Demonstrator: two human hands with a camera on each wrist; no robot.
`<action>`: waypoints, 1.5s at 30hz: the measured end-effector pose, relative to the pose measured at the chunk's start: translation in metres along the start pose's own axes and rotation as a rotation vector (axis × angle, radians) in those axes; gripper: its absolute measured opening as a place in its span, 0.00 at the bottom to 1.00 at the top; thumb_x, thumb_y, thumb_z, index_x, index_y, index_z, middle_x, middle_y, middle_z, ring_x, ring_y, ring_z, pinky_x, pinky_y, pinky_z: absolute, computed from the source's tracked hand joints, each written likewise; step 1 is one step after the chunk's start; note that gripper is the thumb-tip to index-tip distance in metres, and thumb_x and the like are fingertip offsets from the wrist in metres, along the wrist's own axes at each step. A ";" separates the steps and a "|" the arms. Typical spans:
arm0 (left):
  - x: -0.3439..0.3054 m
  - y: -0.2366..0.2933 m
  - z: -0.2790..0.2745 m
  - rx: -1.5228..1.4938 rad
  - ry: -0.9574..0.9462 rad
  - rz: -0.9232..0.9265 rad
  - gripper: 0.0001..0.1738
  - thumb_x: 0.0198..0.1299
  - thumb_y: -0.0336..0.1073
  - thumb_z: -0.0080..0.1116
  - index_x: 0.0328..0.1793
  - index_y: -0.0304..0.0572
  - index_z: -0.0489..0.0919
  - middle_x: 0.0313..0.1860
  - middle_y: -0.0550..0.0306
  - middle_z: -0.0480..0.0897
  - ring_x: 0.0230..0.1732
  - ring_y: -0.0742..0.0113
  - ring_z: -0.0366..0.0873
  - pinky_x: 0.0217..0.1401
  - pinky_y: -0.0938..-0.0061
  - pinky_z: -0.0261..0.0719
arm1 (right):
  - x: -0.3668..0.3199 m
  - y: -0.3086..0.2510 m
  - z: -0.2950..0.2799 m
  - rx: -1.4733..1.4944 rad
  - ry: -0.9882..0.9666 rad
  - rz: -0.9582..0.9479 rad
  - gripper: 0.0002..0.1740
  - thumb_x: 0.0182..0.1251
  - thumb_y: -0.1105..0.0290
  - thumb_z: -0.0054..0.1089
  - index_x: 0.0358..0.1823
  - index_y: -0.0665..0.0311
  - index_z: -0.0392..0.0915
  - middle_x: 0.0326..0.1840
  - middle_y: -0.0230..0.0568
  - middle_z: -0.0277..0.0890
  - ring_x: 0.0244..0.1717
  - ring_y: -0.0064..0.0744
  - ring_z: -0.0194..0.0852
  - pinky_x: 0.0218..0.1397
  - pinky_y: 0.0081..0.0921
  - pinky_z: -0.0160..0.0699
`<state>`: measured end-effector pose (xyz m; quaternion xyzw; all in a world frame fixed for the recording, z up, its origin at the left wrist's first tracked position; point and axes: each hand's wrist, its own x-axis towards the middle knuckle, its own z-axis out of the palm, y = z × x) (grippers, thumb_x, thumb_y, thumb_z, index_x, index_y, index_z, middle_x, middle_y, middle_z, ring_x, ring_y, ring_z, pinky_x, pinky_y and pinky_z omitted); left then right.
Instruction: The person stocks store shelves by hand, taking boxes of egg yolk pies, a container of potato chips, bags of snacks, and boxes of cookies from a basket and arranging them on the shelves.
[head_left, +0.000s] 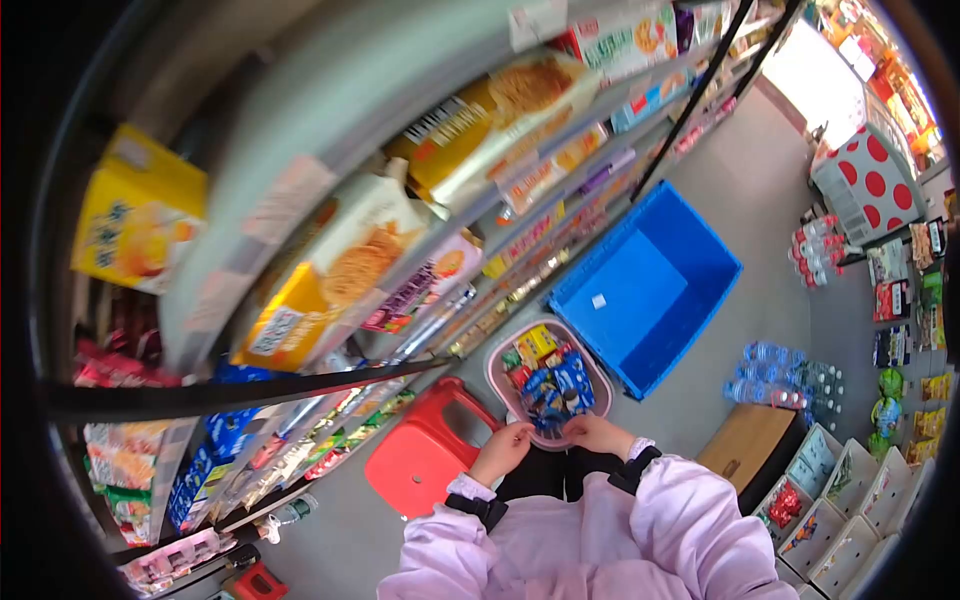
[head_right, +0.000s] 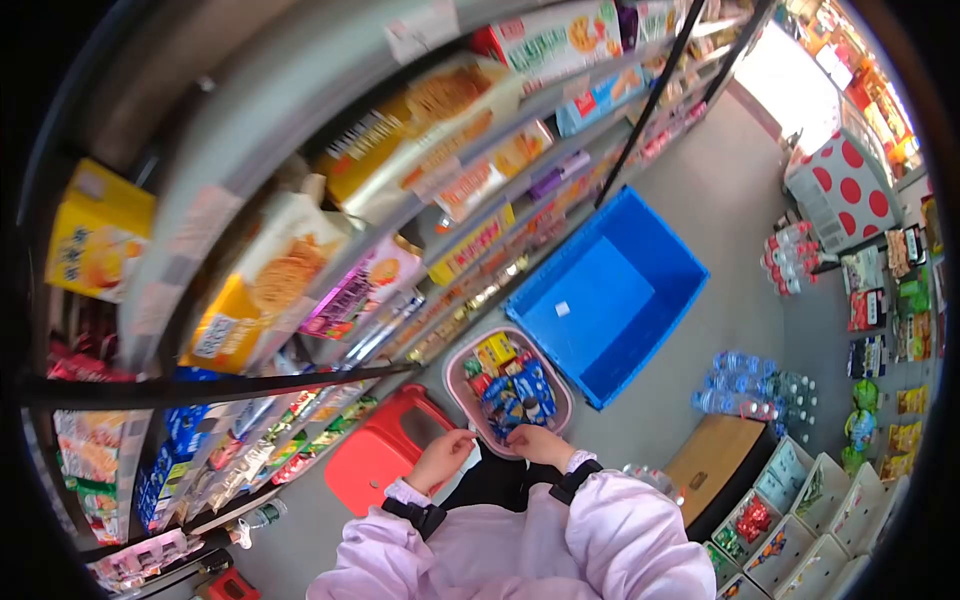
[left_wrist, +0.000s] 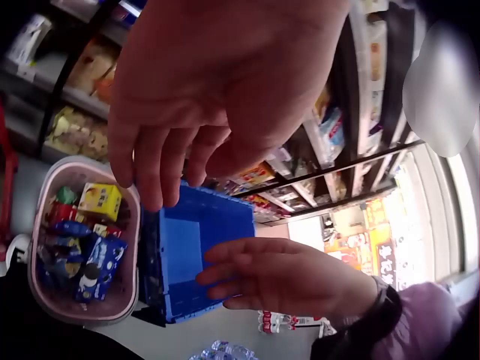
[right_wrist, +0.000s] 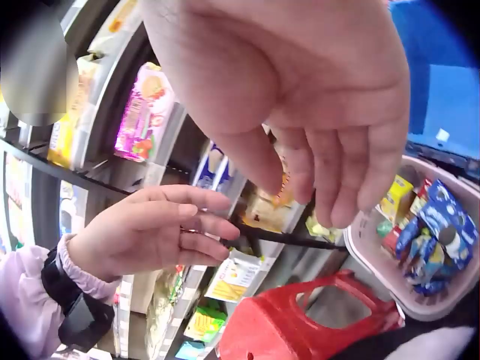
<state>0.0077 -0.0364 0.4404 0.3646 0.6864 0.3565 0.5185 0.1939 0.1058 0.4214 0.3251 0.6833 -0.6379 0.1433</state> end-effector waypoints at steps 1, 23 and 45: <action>0.009 -0.024 0.009 -0.061 -0.026 -0.038 0.14 0.60 0.28 0.49 0.51 0.33 0.72 0.38 0.53 0.79 0.41 0.67 0.79 0.42 0.74 0.76 | 0.007 0.023 0.008 0.015 0.031 0.007 0.14 0.56 0.71 0.55 0.43 0.68 0.76 0.37 0.45 0.79 0.39 0.37 0.78 0.43 0.30 0.76; 0.209 -0.289 0.117 -0.700 0.240 -0.597 0.28 0.60 0.30 0.45 0.68 0.39 0.57 0.50 0.47 0.75 0.45 0.65 0.75 0.45 0.73 0.75 | 0.229 0.255 0.019 0.304 0.415 0.308 0.24 0.51 0.67 0.60 0.48 0.74 0.70 0.39 0.57 0.76 0.41 0.53 0.76 0.46 0.37 0.74; 0.179 -0.300 0.074 -0.055 0.192 -0.069 0.45 0.49 0.26 0.60 0.72 0.36 0.48 0.65 0.37 0.62 0.67 0.48 0.60 0.67 0.63 0.60 | 0.242 0.218 0.026 -0.186 0.402 0.041 0.40 0.38 0.68 0.70 0.55 0.73 0.62 0.49 0.59 0.65 0.52 0.56 0.65 0.57 0.36 0.66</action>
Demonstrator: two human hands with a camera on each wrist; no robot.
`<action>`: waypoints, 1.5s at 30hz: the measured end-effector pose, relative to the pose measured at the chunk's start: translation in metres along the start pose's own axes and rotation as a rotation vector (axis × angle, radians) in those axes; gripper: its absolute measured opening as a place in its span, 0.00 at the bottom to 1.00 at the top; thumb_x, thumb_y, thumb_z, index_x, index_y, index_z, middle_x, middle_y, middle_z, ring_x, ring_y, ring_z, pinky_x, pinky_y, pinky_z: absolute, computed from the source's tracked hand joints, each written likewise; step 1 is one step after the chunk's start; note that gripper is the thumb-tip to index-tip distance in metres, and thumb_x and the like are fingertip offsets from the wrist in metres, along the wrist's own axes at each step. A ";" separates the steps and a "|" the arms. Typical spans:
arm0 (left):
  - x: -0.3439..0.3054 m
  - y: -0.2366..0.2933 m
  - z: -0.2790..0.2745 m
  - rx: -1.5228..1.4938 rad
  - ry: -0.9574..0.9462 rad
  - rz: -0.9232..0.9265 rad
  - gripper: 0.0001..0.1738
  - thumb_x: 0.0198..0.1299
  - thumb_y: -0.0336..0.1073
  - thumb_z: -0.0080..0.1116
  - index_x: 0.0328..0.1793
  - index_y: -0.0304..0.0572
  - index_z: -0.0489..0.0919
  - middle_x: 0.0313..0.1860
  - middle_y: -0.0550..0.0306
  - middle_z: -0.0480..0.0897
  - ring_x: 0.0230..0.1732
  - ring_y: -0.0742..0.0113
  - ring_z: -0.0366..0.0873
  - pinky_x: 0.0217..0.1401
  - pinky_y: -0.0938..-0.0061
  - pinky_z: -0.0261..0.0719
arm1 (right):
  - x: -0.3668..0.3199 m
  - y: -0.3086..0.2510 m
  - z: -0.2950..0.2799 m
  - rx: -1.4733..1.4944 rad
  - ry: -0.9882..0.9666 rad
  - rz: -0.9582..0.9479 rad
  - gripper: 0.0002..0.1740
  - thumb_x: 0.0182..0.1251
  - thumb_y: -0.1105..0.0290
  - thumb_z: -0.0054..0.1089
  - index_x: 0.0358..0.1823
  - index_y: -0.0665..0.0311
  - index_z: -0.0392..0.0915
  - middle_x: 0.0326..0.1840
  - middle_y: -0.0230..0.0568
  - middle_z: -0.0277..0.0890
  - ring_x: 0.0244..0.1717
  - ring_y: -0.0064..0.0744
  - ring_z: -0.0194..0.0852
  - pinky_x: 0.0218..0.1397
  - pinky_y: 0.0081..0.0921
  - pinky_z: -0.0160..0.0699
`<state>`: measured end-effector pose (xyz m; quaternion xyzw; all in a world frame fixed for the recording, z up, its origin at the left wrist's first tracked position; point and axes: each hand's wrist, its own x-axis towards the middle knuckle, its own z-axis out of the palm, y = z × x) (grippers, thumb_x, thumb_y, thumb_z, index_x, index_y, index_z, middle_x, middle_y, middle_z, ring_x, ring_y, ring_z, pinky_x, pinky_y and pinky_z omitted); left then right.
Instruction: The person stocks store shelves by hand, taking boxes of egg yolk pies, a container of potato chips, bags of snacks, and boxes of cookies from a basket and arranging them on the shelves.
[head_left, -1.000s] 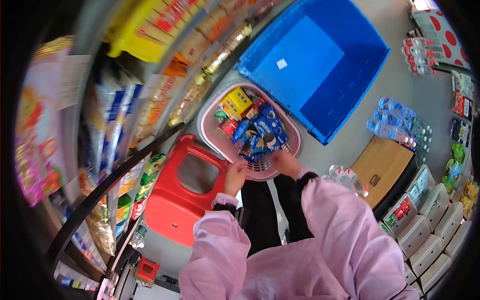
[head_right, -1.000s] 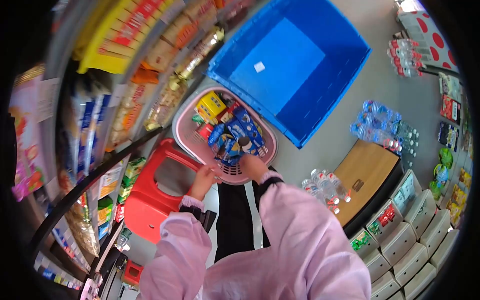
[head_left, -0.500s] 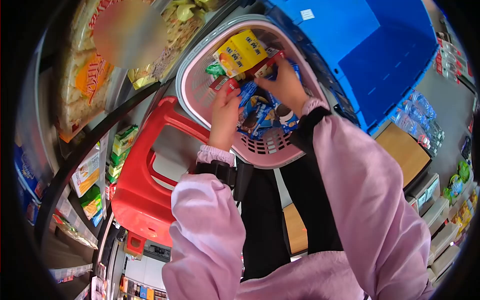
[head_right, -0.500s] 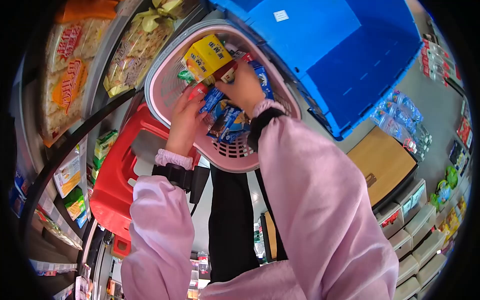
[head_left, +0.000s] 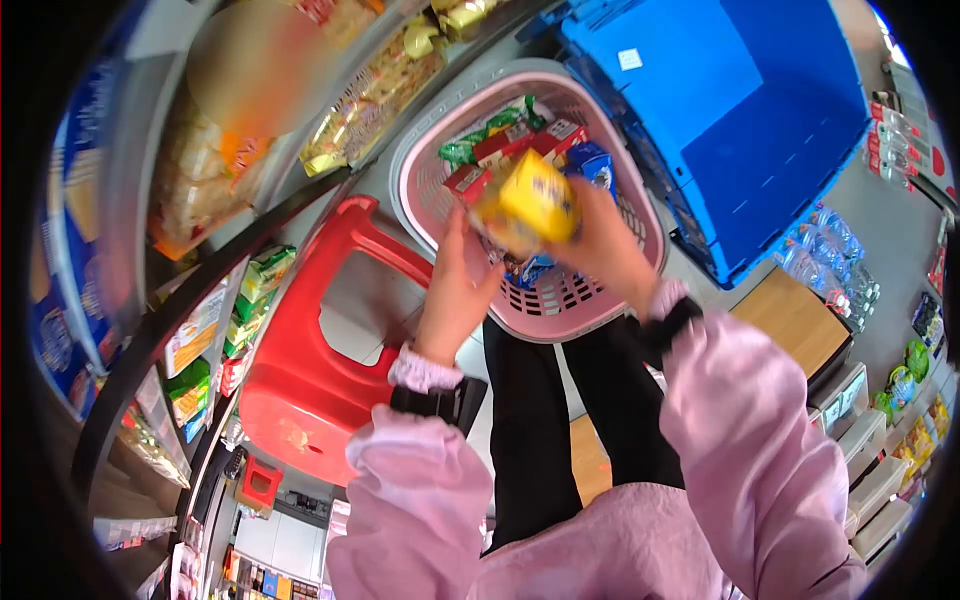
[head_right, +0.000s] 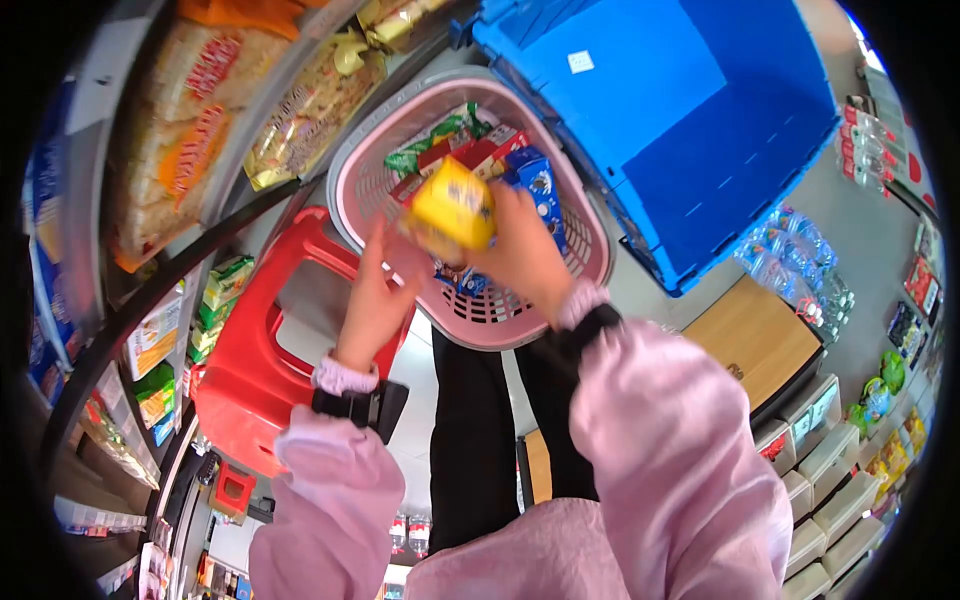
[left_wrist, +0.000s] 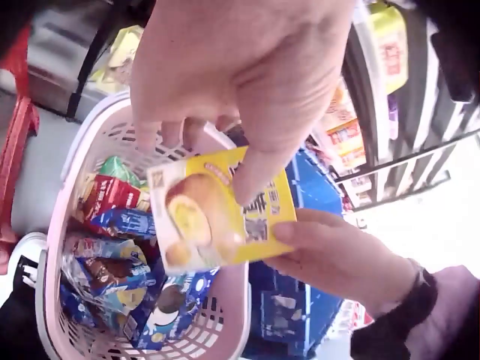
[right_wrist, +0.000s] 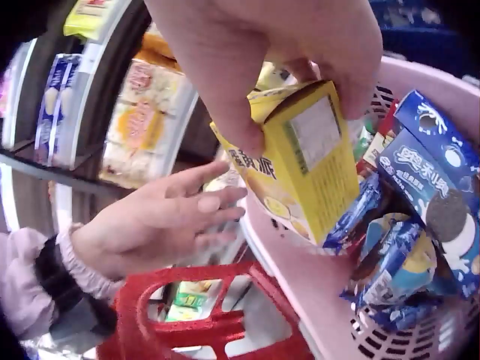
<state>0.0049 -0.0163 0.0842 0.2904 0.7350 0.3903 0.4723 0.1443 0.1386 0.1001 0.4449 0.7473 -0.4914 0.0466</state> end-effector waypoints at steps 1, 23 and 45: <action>-0.007 0.028 -0.007 0.034 -0.084 -0.010 0.47 0.47 0.26 0.61 0.72 0.35 0.48 0.67 0.38 0.60 0.68 0.48 0.58 0.68 0.63 0.57 | -0.024 -0.012 -0.013 -0.008 -0.031 -0.027 0.40 0.38 0.68 0.70 0.56 0.73 0.62 0.49 0.59 0.65 0.52 0.56 0.65 0.56 0.36 0.67; -0.282 0.380 -0.128 -0.455 -0.018 0.059 0.43 0.46 0.26 0.67 0.68 0.32 0.56 0.60 0.52 0.69 0.64 0.64 0.64 0.65 0.70 0.64 | -0.279 -0.345 -0.247 0.071 -0.357 -0.459 0.45 0.48 0.57 0.69 0.62 0.74 0.58 0.57 0.58 0.66 0.58 0.48 0.66 0.60 0.32 0.66; -0.288 0.627 -0.290 0.037 1.054 0.985 0.40 0.53 0.25 0.52 0.71 0.28 0.46 0.65 0.37 0.59 0.67 0.51 0.59 0.67 0.67 0.57 | -0.269 -0.670 -0.304 0.345 0.168 -1.284 0.35 0.55 0.78 0.59 0.66 0.63 0.58 0.55 0.49 0.66 0.57 0.41 0.68 0.55 0.29 0.71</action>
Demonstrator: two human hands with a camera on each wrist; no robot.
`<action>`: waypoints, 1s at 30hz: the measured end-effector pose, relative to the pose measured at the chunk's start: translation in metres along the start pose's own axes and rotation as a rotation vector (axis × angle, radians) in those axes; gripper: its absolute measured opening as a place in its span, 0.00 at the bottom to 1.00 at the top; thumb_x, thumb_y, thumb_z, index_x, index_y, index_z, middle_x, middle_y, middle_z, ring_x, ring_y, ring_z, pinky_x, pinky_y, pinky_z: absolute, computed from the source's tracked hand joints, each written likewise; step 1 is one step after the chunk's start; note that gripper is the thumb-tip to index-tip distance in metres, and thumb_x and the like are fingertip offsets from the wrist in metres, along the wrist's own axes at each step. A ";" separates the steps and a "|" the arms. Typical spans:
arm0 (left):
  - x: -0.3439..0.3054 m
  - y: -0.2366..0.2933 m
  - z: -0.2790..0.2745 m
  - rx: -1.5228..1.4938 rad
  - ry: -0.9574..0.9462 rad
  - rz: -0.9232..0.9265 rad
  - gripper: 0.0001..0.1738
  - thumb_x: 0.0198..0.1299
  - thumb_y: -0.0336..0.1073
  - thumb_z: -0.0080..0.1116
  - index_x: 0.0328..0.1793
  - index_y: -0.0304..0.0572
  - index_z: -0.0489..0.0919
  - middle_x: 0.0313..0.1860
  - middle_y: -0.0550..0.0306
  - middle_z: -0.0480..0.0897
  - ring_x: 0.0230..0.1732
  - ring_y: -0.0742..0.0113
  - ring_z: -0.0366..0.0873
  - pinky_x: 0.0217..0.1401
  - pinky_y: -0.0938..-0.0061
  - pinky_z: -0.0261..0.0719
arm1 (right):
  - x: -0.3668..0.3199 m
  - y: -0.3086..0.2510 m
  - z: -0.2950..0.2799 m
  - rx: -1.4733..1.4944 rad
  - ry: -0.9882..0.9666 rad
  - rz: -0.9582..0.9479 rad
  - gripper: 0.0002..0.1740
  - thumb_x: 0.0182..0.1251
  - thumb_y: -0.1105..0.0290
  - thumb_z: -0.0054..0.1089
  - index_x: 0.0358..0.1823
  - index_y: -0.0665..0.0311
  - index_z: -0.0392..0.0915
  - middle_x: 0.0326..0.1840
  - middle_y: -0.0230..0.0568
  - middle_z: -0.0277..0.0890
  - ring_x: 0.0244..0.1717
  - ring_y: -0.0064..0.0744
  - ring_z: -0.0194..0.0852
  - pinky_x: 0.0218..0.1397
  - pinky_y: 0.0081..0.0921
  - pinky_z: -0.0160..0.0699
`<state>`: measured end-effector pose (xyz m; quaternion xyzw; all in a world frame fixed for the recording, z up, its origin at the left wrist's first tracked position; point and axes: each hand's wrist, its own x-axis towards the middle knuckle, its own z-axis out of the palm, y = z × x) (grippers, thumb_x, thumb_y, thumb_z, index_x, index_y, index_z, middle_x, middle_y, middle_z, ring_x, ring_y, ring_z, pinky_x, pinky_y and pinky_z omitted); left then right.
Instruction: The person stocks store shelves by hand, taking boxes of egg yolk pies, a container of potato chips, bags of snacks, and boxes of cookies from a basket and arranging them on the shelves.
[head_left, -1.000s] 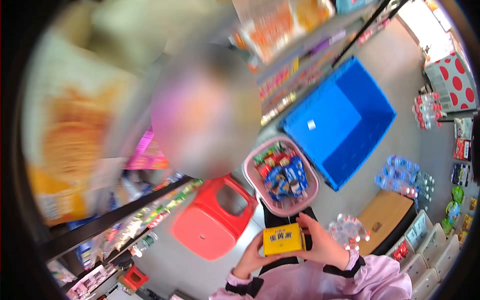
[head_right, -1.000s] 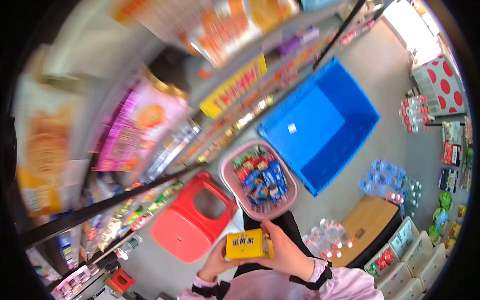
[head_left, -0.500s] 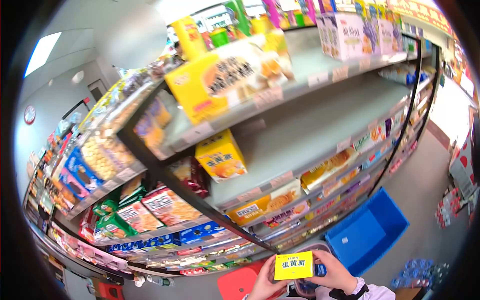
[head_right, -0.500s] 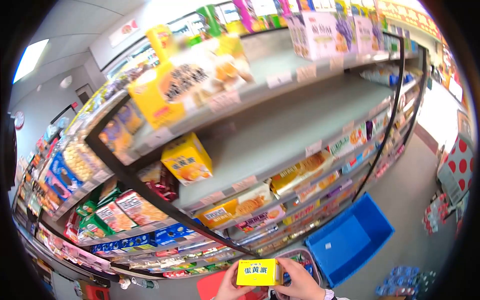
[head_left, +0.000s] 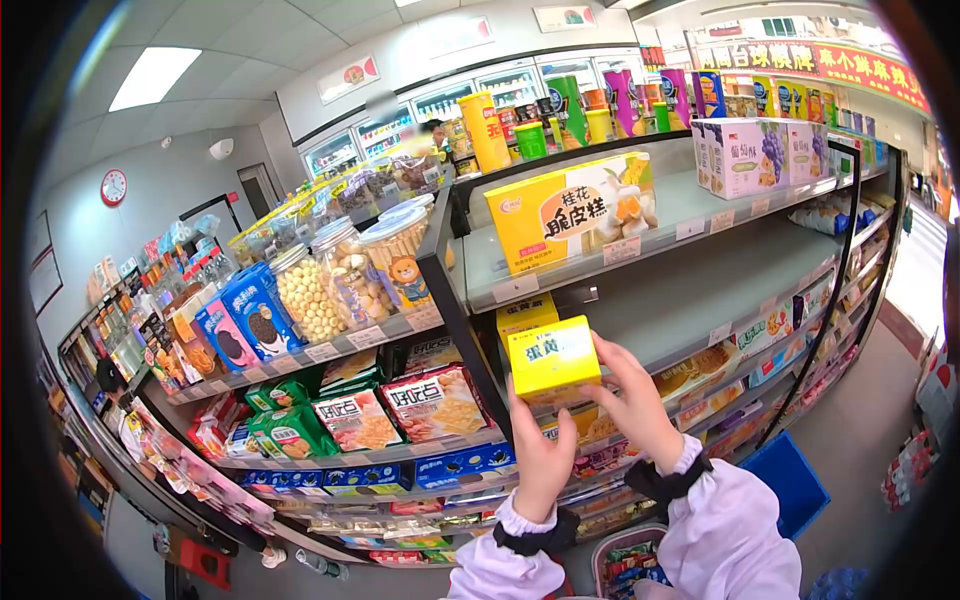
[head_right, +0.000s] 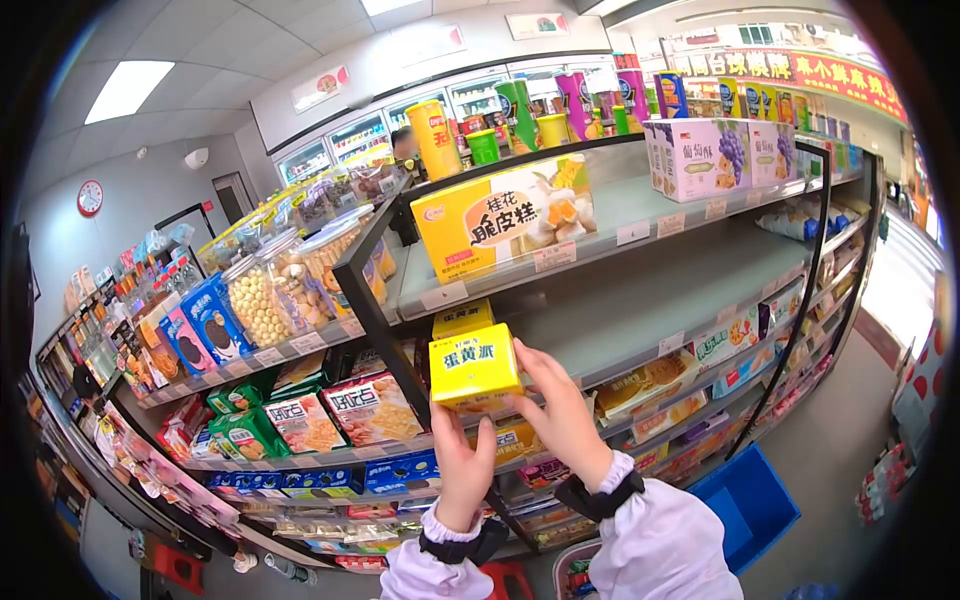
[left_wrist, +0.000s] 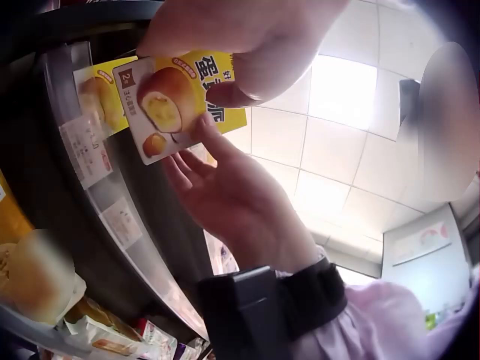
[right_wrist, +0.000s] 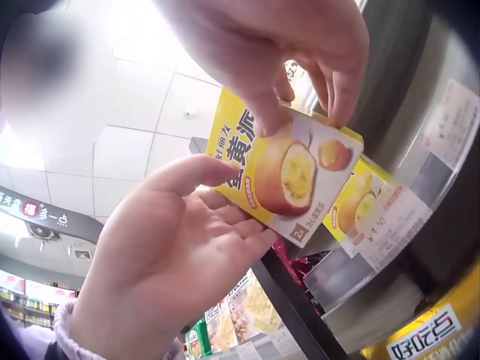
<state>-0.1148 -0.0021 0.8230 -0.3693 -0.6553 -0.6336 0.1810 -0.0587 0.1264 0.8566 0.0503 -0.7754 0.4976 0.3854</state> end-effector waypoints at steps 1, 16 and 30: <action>0.004 -0.003 0.002 0.001 0.020 0.013 0.41 0.53 0.25 0.52 0.71 0.27 0.45 0.66 0.36 0.58 0.67 0.50 0.58 0.67 0.66 0.57 | 0.006 0.005 0.005 0.028 0.020 0.004 0.34 0.56 0.77 0.59 0.66 0.63 0.59 0.54 0.49 0.67 0.56 0.41 0.68 0.55 0.29 0.71; 0.012 -0.038 0.011 0.249 0.067 -0.060 0.45 0.52 0.28 0.53 0.71 0.25 0.39 0.68 0.29 0.51 0.71 0.40 0.49 0.71 0.62 0.49 | 0.015 0.053 0.038 -0.211 -0.002 0.048 0.27 0.59 0.76 0.51 0.61 0.75 0.59 0.54 0.61 0.69 0.55 0.52 0.69 0.56 0.34 0.69; -0.037 -0.011 0.010 0.233 -0.082 0.016 0.45 0.50 0.27 0.51 0.72 0.26 0.40 0.71 0.31 0.46 0.73 0.40 0.43 0.72 0.60 0.45 | -0.008 0.043 0.025 -0.128 0.065 0.095 0.34 0.63 0.65 0.56 0.67 0.70 0.53 0.68 0.53 0.55 0.68 0.41 0.55 0.65 0.32 0.59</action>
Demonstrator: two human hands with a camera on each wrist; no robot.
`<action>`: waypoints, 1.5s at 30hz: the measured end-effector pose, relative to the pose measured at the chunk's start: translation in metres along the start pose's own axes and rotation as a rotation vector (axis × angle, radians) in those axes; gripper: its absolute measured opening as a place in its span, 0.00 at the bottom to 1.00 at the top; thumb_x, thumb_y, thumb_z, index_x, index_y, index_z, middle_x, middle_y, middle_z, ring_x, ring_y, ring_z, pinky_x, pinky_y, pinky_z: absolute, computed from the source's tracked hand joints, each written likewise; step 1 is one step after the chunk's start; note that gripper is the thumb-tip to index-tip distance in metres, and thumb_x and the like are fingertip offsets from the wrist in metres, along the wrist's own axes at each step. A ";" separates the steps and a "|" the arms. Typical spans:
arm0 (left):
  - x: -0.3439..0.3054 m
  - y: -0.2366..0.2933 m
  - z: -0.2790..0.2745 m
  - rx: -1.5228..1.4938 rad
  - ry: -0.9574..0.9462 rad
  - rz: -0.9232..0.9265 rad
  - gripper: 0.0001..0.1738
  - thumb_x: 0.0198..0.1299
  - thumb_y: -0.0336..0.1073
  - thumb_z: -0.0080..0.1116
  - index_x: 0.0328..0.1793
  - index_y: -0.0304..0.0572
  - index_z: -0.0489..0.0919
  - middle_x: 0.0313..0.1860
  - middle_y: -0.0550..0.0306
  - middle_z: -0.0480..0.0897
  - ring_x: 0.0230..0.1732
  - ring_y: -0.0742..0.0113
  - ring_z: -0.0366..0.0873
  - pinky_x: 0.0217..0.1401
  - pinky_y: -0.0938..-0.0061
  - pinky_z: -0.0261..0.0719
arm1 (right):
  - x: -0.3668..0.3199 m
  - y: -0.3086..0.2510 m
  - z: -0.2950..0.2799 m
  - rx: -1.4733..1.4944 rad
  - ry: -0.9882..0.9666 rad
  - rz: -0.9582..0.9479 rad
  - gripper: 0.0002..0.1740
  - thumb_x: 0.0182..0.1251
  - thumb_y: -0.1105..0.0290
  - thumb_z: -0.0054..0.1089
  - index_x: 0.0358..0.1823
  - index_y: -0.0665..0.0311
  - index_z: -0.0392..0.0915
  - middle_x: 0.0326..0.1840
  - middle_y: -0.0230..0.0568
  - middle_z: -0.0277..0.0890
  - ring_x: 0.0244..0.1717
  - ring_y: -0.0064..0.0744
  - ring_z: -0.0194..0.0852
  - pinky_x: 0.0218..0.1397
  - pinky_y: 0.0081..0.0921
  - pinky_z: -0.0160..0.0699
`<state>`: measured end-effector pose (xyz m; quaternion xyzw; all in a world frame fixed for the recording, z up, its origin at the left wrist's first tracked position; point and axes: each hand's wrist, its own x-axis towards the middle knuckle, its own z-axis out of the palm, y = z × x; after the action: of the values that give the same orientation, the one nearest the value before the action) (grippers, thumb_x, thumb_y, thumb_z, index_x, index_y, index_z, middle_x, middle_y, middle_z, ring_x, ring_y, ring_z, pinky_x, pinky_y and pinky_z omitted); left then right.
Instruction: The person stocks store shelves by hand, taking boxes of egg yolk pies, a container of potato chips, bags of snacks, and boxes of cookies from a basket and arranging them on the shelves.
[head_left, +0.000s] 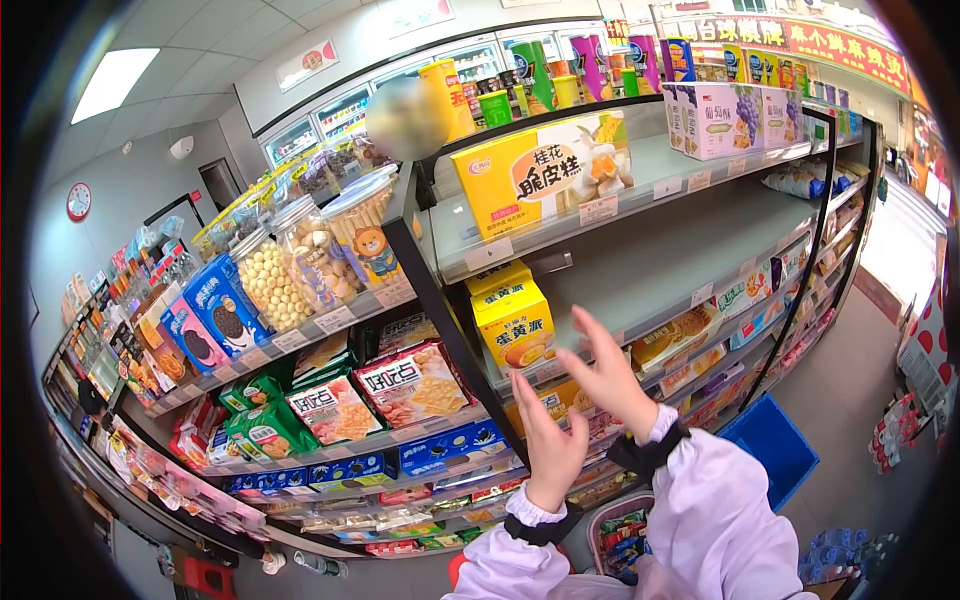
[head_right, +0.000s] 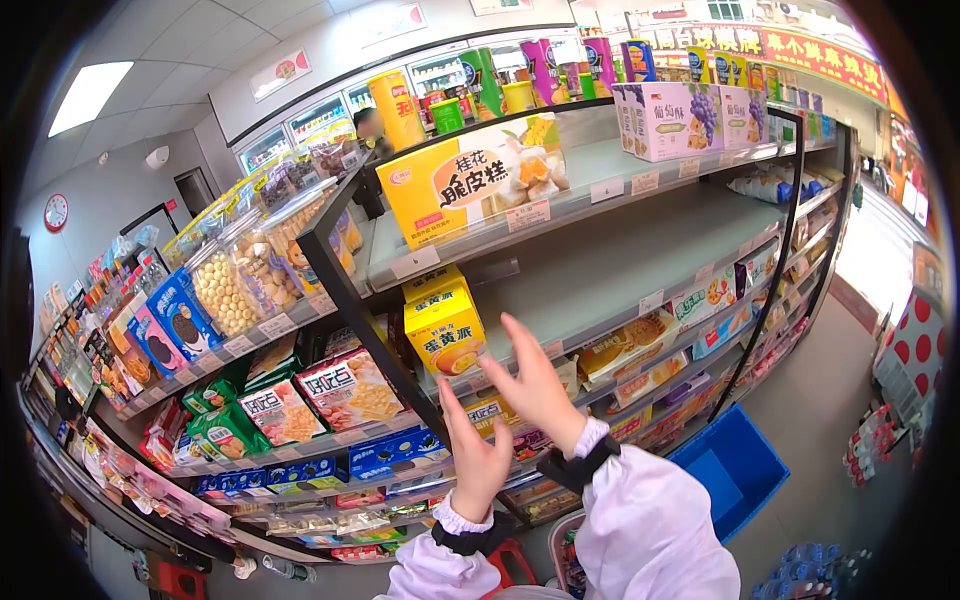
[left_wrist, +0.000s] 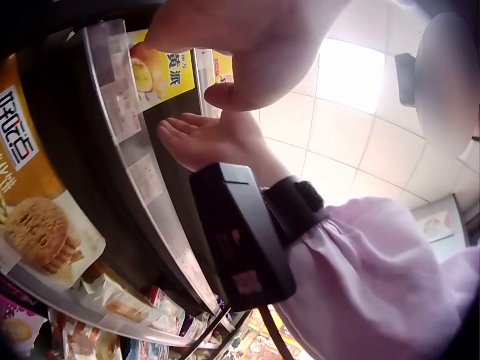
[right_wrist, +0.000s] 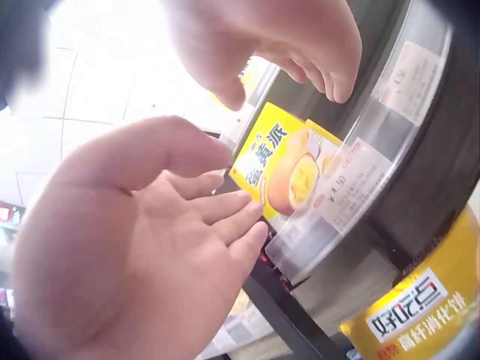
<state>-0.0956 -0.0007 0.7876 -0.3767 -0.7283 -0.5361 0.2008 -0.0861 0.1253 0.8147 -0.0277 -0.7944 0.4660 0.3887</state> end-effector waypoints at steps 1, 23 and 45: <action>0.008 0.001 0.000 0.013 -0.011 0.014 0.44 0.50 0.27 0.51 0.71 0.26 0.41 0.71 0.31 0.46 0.73 0.40 0.43 0.72 0.60 0.45 | 0.014 0.006 0.005 0.143 0.027 0.062 0.35 0.64 0.63 0.55 0.67 0.70 0.52 0.68 0.54 0.55 0.68 0.41 0.53 0.66 0.32 0.58; 0.075 -0.001 -0.013 0.476 0.009 0.154 0.39 0.47 0.35 0.52 0.65 0.22 0.56 0.68 0.27 0.50 0.71 0.34 0.43 0.71 0.48 0.43 | 0.097 0.009 0.039 0.097 -0.012 0.078 0.26 0.68 0.58 0.44 0.56 0.75 0.67 0.54 0.58 0.71 0.56 0.44 0.69 0.59 0.28 0.64; -0.176 -0.046 0.038 0.041 -0.850 0.089 0.15 0.49 0.31 0.53 0.45 0.39 0.77 0.46 0.49 0.77 0.50 0.53 0.73 0.61 0.57 0.64 | -0.260 0.127 -0.099 -0.014 -0.333 0.718 0.16 0.59 0.77 0.51 0.51 0.67 0.70 0.42 0.36 0.73 0.42 0.24 0.72 0.45 0.22 0.72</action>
<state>-0.0147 -0.0308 0.6232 -0.5911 -0.7399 -0.3092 -0.0869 0.1182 0.1625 0.5904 -0.2304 -0.7896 0.5648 0.0669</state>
